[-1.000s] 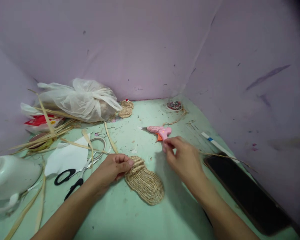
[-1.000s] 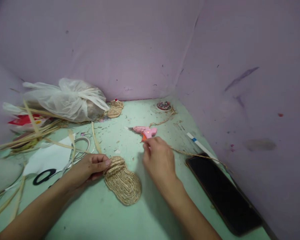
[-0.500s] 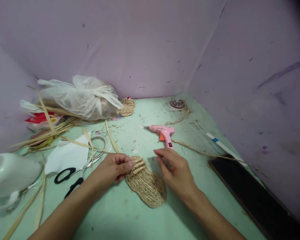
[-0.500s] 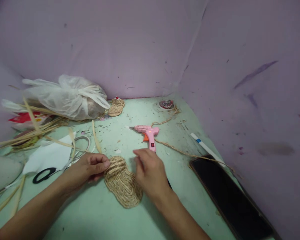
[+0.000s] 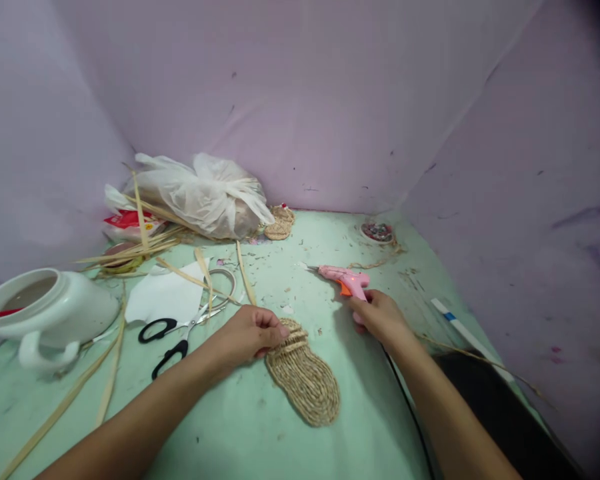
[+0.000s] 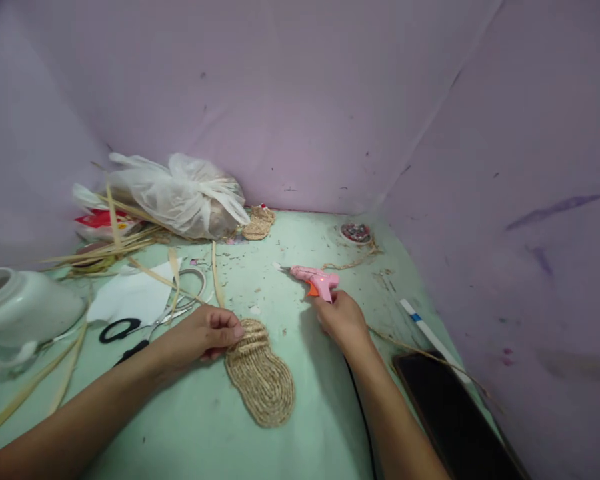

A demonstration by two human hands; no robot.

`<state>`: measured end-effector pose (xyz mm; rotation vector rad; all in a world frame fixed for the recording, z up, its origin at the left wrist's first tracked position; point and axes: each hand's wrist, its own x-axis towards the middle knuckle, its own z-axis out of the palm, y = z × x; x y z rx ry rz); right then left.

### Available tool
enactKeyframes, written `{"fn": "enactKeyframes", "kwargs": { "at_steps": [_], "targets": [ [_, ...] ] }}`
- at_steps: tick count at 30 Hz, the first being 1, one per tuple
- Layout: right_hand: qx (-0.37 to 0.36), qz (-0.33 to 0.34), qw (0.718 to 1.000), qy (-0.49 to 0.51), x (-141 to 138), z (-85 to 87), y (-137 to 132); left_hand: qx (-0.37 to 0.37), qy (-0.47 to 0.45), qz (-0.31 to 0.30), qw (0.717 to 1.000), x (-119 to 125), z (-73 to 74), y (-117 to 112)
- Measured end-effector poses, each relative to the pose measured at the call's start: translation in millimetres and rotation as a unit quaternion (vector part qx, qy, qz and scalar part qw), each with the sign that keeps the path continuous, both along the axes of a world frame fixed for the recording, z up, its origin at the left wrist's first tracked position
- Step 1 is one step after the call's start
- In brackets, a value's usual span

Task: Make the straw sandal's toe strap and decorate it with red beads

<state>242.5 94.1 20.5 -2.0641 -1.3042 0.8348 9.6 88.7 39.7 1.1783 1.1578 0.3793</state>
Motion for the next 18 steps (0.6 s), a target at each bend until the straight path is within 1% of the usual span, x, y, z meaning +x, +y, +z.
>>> {"fn": "enactKeyframes", "kwargs": {
  "at_steps": [2,4,5,6,7,9,11,13,16,18],
  "targets": [
    [0.006,0.018,0.997,0.07,0.6,3.0,-10.8,-0.01,-0.017,-0.001,1.0,-1.7,-1.1,0.9],
    [0.024,0.035,0.988,0.147,1.2,5.8,-27.8,-0.02,-0.027,0.007,0.999,-2.1,-1.2,1.5],
    [0.047,0.028,0.971,0.234,1.5,6.6,-37.3,-0.024,-0.028,0.012,0.999,-1.9,-0.9,1.7],
    [0.071,0.017,0.954,0.29,1.7,6.7,-46.7,-0.028,-0.028,0.018,0.999,-1.5,-0.6,1.7],
    [0.086,0.02,0.943,0.32,1.9,6.2,-55.4,-0.034,-0.027,0.023,0.999,-1.0,-0.2,1.7],
    [0.092,0.059,0.931,0.349,2.4,3.8,-68.9,-0.044,-0.027,0.03,0.998,-0.3,0.1,1.7],
    [0.085,0.116,0.925,0.351,4.3,0.8,-76.3,-0.054,-0.03,0.03,0.998,-0.3,-0.4,2.1],
    [0.077,0.171,0.926,0.328,8.8,-1.4,-78.6,-0.056,-0.033,0.025,0.998,-0.8,-1.1,3.0],
    [0.069,0.241,0.937,0.242,20.6,-2.0,-78.8,-0.054,-0.031,0.022,0.998,-1.3,-1.4,4.3],
    [0.072,0.267,0.944,0.182,29.0,-1.2,-80.0,-0.059,-0.03,0.029,0.997,-1.2,-1.0,4.5]
  ]
}}
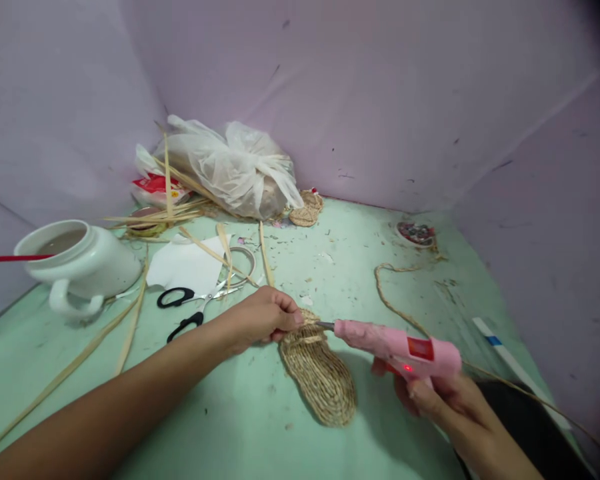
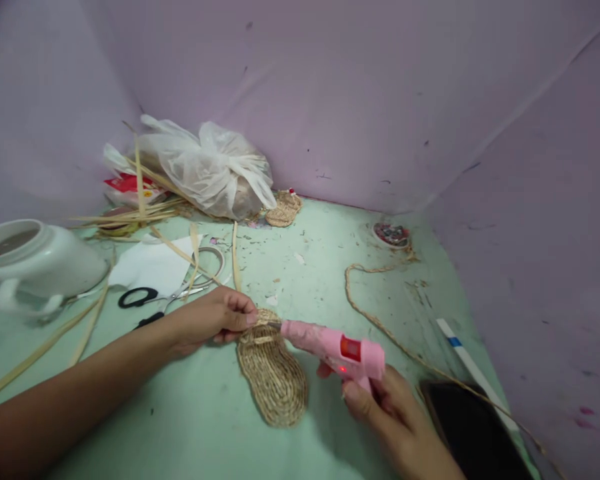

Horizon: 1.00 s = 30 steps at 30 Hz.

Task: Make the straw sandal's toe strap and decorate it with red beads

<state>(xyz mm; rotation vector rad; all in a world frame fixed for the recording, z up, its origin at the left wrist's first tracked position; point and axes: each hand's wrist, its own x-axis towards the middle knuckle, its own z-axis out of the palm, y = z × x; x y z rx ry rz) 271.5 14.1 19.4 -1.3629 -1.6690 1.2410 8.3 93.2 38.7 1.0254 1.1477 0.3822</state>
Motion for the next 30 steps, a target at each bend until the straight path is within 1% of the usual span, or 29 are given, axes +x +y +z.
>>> {"fn": "enactKeyframes", "kwargs": {
  "at_steps": [3,6,12,16,20,25,30],
  "targets": [
    [0.032,-0.008,0.997,-0.063,8.0,1.0,-3.8,-0.01,-0.001,0.012,1.0,0.3,0.8,-0.5],
    [0.047,-0.006,0.994,-0.094,9.4,0.1,-6.6,-0.015,-0.001,0.016,1.0,0.5,0.9,-1.5],
    [0.049,0.006,0.994,-0.097,8.6,-3.1,-8.5,-0.012,0.0,0.019,1.0,0.6,0.6,-2.1],
    [0.064,-0.003,0.992,-0.105,10.1,-4.9,-9.8,-0.007,0.0,0.017,1.0,0.8,0.7,-1.4],
    [0.059,0.0,0.993,-0.104,10.4,-8.5,-10.2,0.0,0.001,0.016,1.0,0.5,-0.1,-1.3],
    [0.056,-0.024,0.994,-0.092,10.9,-13.2,-11.2,-0.002,0.004,0.01,1.0,-0.3,-1.7,-1.1],
    [0.063,-0.006,0.991,-0.115,12.8,-16.4,-13.0,-0.002,0.005,0.01,1.0,-0.2,-0.7,-1.0]
  ]
}}
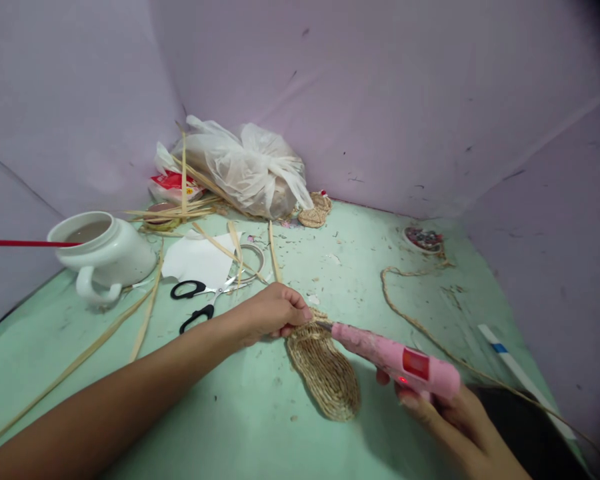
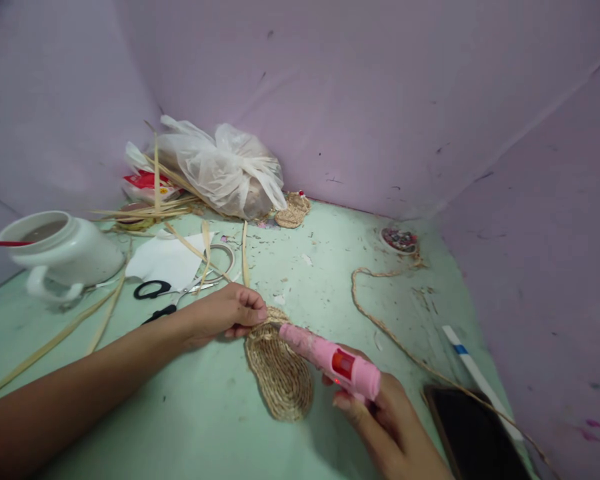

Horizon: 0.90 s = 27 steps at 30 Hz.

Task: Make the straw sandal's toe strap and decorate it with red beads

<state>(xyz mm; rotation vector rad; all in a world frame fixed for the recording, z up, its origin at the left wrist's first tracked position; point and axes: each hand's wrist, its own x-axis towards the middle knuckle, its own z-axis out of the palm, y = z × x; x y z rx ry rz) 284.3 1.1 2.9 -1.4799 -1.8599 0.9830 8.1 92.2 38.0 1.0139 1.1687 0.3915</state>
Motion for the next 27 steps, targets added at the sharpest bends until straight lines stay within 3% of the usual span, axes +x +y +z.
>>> {"fn": "enactKeyframes", "kwargs": {
  "at_steps": [27],
  "targets": [
    [0.059,0.018,0.998,-0.003,1.9,0.3,3.2,0.001,0.0,-0.002,1.0,0.3,1.3,0.6]
  ]
}}
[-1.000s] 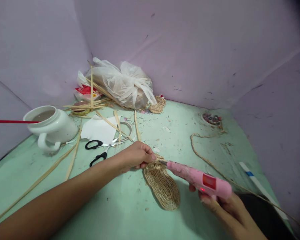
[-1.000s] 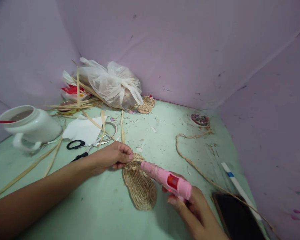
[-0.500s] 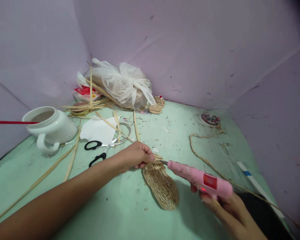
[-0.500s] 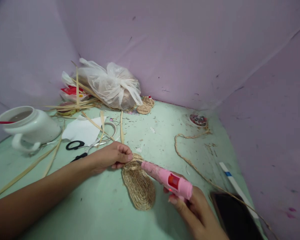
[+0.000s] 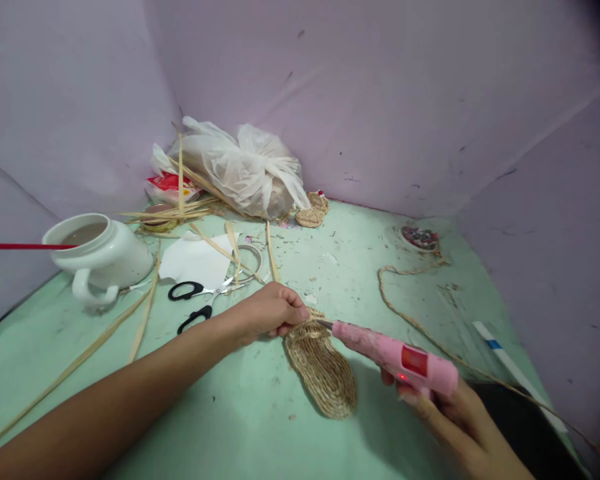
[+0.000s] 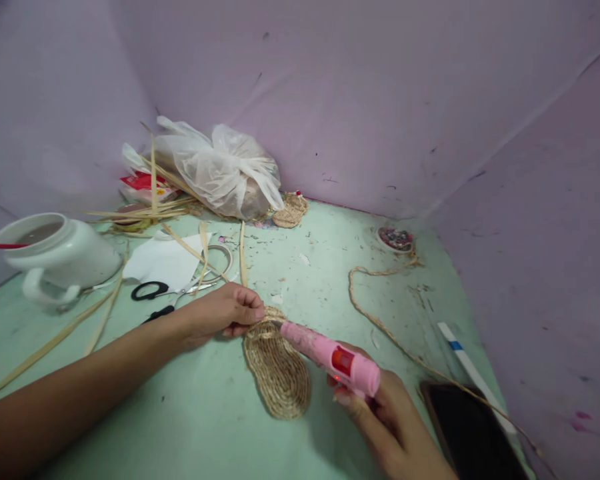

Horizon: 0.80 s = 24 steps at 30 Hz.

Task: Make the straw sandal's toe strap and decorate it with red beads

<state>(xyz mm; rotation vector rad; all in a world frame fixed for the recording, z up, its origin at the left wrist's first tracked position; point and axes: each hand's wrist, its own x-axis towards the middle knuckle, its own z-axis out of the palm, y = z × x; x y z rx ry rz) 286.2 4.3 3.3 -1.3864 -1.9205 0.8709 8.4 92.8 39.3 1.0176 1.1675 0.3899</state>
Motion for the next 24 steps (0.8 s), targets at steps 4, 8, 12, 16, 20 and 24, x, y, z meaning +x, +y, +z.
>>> {"fn": "enactKeyframes", "kwargs": {
  "at_steps": [4,8,12,16,20,24],
  "targets": [
    [-0.001,-0.028,0.999,0.02,-2.7,12.5,1.3,0.002,-0.002,-0.004,1.0,-1.0,-1.6,0.4],
    [-0.055,-0.108,0.985,0.122,-15.2,16.5,10.4,0.002,0.002,-0.005,1.0,-2.2,-3.4,0.2],
    [-0.143,-0.259,0.922,0.252,-31.1,7.6,35.7,0.001,0.007,-0.004,1.0,-1.9,-3.2,-0.7],
    [-0.173,-0.323,0.909,0.201,-29.6,6.3,60.3,0.006,-0.004,-0.008,1.0,-0.9,-0.7,-1.8],
    [-0.058,-0.365,0.929,-0.009,-27.0,21.2,54.8,0.006,-0.006,-0.005,1.0,-0.7,2.2,-2.2],
    [0.189,-0.207,0.956,-0.083,-57.6,33.6,31.5,0.009,-0.012,-0.009,1.0,-1.1,1.6,-1.6]
  ]
}}
